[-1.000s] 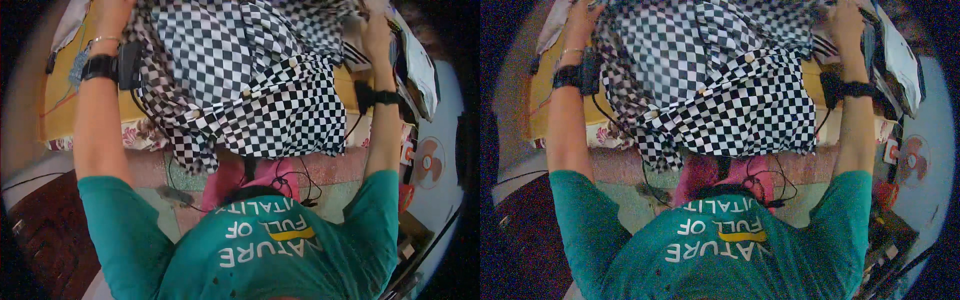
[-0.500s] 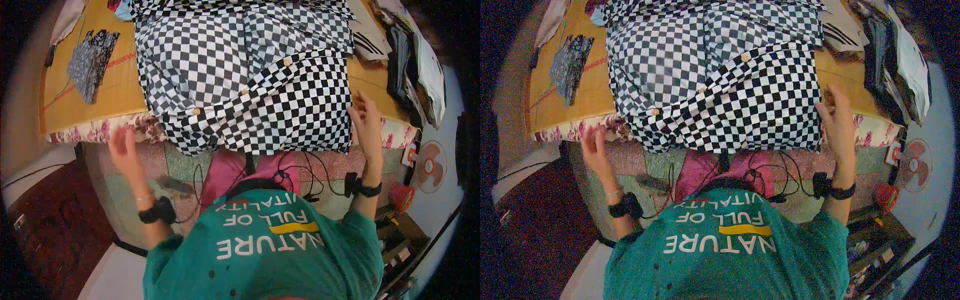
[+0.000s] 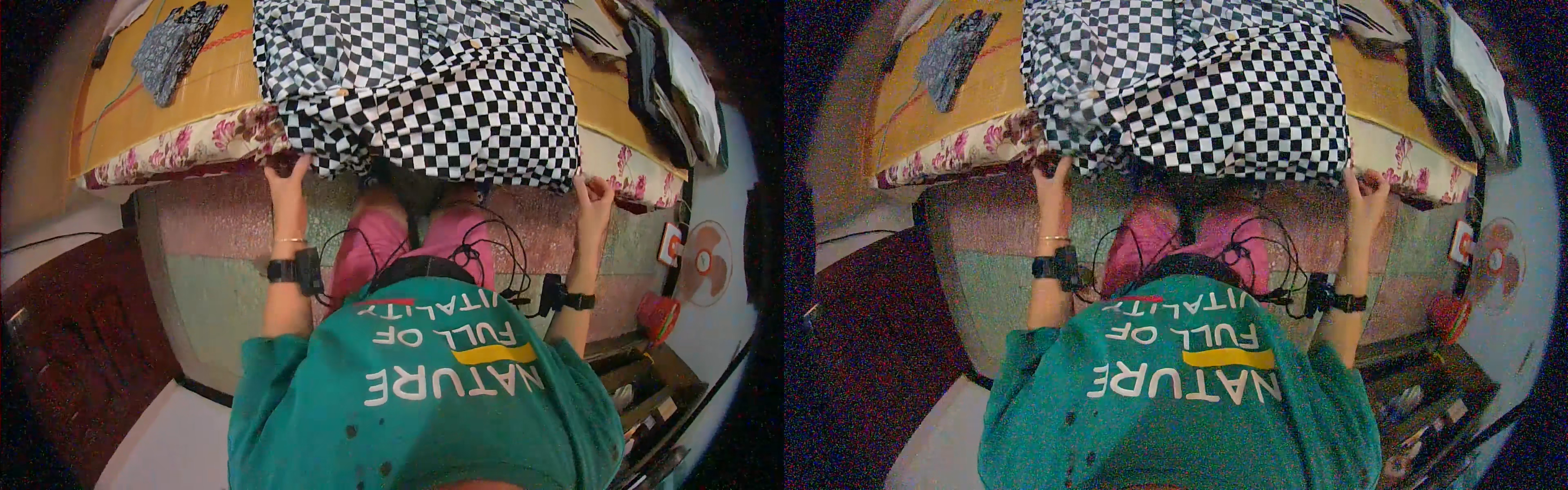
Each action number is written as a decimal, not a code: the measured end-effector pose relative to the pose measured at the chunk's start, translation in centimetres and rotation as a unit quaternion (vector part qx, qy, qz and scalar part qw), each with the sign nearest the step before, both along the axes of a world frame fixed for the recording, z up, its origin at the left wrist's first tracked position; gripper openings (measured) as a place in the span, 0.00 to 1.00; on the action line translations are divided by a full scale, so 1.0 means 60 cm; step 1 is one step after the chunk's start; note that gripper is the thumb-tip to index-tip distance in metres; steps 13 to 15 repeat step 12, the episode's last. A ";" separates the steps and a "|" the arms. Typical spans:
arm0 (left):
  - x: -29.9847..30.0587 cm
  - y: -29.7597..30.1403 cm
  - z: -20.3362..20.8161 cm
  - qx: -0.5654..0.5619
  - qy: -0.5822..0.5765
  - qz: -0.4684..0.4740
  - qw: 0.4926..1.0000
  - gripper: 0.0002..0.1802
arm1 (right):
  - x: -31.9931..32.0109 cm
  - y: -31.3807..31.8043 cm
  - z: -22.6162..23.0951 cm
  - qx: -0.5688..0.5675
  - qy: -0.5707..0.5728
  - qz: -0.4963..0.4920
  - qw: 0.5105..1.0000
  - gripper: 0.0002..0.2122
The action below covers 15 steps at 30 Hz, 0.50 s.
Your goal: Fold a variety of clothes and linens on a bed.
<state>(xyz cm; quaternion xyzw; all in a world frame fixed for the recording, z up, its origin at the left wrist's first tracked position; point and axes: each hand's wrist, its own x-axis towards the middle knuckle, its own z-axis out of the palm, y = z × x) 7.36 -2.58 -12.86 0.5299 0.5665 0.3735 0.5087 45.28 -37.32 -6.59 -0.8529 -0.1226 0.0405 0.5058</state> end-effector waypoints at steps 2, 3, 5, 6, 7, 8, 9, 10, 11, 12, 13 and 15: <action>0.024 -0.015 0.059 -0.094 -0.116 -0.078 0.986 0.34 | -0.008 -0.013 -0.022 0.035 0.017 -0.004 0.999 0.24; 0.024 -0.021 0.077 -0.119 -0.133 -0.109 0.978 0.27 | -0.010 -0.007 -0.031 0.020 0.048 -0.019 0.998 0.26; 0.019 -0.032 0.081 -0.153 -0.126 -0.134 0.971 0.24 | -0.019 -0.010 -0.033 0.088 0.142 -0.032 0.985 0.25; 0.016 -0.036 0.082 -0.188 -0.118 -0.159 0.962 0.20 | -0.022 -0.009 -0.025 0.089 0.142 -0.030 0.985 0.25; 0.018 -0.041 0.081 -0.154 -0.135 -0.181 0.962 0.14 | -0.022 -0.007 -0.019 0.094 0.167 -0.005 0.981 0.22; 0.013 -0.047 0.084 -0.153 -0.136 -0.179 0.962 0.14 | -0.022 -0.006 -0.016 0.099 0.192 0.021 0.976 0.20; 0.015 -0.052 0.094 -0.142 -0.170 -0.167 0.961 0.13 | -0.013 -0.016 -0.021 0.081 0.172 0.052 0.980 0.17; 0.017 -0.056 0.108 -0.132 -0.203 -0.153 0.958 0.12 | -0.007 -0.025 -0.022 0.081 0.171 0.052 0.981 0.17; 0.012 -0.060 0.128 -0.149 -0.163 -0.113 0.969 0.11 | -0.004 -0.035 -0.020 0.094 0.178 0.053 0.978 0.18; -0.002 -0.046 0.119 -0.115 -0.207 -0.134 0.962 0.15 | -0.006 -0.040 -0.017 0.109 0.185 0.057 0.975 0.18; -0.002 -0.046 0.119 -0.115 -0.207 -0.134 0.962 0.15 | -0.006 -0.040 -0.017 0.109 0.185 0.057 0.975 0.18; -0.002 -0.046 0.119 -0.115 -0.207 -0.134 0.962 0.15 | -0.006 -0.040 -0.017 0.109 0.185 0.057 0.975 0.18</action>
